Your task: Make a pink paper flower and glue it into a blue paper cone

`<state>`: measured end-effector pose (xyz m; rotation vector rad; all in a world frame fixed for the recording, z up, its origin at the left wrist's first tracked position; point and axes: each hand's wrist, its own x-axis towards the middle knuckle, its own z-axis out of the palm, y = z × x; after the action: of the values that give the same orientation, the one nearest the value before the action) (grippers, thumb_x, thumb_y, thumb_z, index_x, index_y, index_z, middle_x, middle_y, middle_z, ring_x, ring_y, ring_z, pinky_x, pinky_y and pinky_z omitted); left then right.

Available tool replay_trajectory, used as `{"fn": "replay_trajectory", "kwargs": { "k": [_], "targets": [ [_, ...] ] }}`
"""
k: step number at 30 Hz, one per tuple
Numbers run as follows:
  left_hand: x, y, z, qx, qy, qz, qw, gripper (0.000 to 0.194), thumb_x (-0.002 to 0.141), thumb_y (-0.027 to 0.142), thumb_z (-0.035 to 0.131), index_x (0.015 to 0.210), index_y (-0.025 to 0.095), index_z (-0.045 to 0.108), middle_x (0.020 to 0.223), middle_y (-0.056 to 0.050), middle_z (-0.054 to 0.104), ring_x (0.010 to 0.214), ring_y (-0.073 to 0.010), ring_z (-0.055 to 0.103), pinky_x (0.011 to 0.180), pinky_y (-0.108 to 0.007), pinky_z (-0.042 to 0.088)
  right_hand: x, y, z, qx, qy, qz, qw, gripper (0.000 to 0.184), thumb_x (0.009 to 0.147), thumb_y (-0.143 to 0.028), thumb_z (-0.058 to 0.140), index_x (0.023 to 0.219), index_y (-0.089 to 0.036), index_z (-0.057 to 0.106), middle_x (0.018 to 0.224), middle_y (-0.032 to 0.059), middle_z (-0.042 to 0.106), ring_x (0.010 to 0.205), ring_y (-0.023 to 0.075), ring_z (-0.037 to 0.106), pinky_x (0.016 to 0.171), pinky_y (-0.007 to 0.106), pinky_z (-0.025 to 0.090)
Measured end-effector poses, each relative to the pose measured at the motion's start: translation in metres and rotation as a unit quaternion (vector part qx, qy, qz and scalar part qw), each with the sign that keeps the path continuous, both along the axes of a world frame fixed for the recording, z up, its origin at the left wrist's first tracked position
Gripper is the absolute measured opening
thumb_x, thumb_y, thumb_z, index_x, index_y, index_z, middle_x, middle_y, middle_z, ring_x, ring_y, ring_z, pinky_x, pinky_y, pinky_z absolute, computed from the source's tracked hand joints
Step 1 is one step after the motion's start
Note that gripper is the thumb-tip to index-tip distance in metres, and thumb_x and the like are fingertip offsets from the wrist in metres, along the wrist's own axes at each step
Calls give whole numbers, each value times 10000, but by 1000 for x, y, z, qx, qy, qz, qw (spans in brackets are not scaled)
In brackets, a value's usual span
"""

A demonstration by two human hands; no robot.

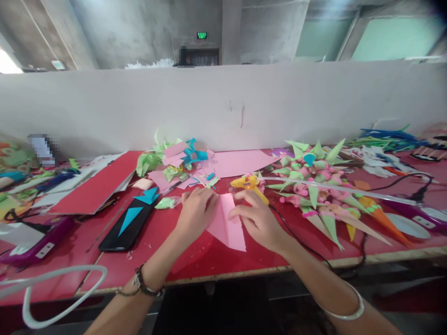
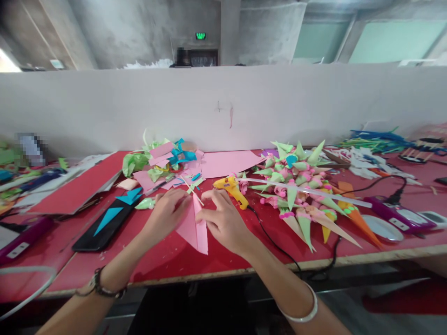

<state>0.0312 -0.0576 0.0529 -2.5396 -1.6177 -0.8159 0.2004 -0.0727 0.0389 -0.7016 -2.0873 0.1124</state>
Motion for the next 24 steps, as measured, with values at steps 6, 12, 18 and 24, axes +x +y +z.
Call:
{"fn": "replay_trajectory", "kwargs": {
  "k": [6, 12, 18, 24],
  "targets": [
    [4, 3, 3, 98, 90, 14, 991, 239, 845, 203, 351, 688, 160, 526, 733, -48, 602, 754, -196, 522, 650, -325, 265, -8, 10, 6, -194, 118, -8, 974, 145, 753, -103, 393, 854, -192, 447, 761, 9, 507, 682, 117, 506, 624, 246, 412],
    [6, -1, 9, 142, 85, 35, 986, 238, 830, 218, 371, 668, 172, 541, 702, -35, 607, 729, -185, 530, 660, -325, 267, -15, 6, 12, -242, 83, -90, 963, 238, 725, -386, 533, 834, -192, 453, 709, -9, 518, 600, 107, 487, 557, 230, 367],
    [6, -2, 5, 92, -22, 21, 995, 319, 827, 249, 387, 527, 157, 443, 571, 10, 526, 622, -128, 482, 625, -288, 261, -14, 8, 8, -228, 63, -96, 967, 341, 825, -328, 382, 529, -180, 296, 480, -59, 273, 457, 68, 297, 461, 228, 204],
    [5, 2, 1, 26, -201, -23, 979, 393, 803, 327, 421, 460, 164, 320, 468, 42, 324, 500, -91, 349, 517, -236, 252, -21, 8, 1, -282, 160, -41, 945, 354, 830, -360, 366, 539, -189, 258, 501, -60, 222, 459, 66, 244, 439, 225, 182]
  ]
}}
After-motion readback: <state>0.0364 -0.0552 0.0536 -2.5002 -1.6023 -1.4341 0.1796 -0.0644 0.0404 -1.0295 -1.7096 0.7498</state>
